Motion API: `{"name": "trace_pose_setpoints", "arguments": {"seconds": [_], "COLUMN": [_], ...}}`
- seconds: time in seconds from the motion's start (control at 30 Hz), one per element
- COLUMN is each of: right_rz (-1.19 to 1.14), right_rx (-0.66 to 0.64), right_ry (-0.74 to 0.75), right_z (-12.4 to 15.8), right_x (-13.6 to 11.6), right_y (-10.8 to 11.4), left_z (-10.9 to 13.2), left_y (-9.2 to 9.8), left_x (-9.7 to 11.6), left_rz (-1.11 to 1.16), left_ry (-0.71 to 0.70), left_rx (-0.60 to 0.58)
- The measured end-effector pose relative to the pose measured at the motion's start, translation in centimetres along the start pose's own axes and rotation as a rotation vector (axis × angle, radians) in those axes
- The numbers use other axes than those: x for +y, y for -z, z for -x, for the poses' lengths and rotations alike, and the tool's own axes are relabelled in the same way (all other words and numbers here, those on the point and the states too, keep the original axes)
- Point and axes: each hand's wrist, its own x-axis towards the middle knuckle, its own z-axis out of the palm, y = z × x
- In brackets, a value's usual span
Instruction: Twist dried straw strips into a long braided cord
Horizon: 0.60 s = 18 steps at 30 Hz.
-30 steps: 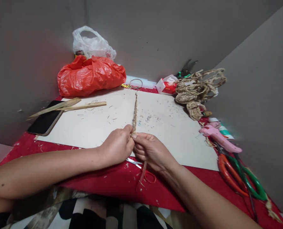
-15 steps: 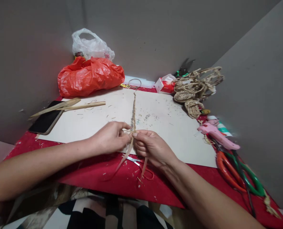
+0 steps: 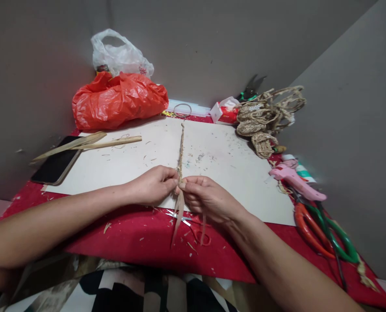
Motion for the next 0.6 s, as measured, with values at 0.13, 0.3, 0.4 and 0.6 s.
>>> {"name": "trace_pose_setpoints", "arguments": {"seconds": [0.13, 0.3, 0.4, 0.6], "right_rz": [0.192, 0.543, 0.707, 0.998], "right_rx": [0.03, 0.107, 0.166, 0.266], "right_ry": [0.019, 0.126, 0.165, 0.333], "right_z": [-0.1, 0.1, 0.4, 0.6], "right_x": [0.2, 0.0, -0.3, 0.0], "right_y": [0.5, 0.3, -0.3, -0.7], "left_z": [0.1, -0.2, -0.5, -0.5], "left_y": [0.1, 0.3, 0.3, 0.0], "left_x": [0.1, -0.4, -0.9, -0.9], "left_rz": [-0.196, -0.133, 0.076, 0.259], "left_ry": [-0.028, -0.038, 0.007, 0.18], "left_rx": [0.039, 0.007, -0.069, -0.098]}}
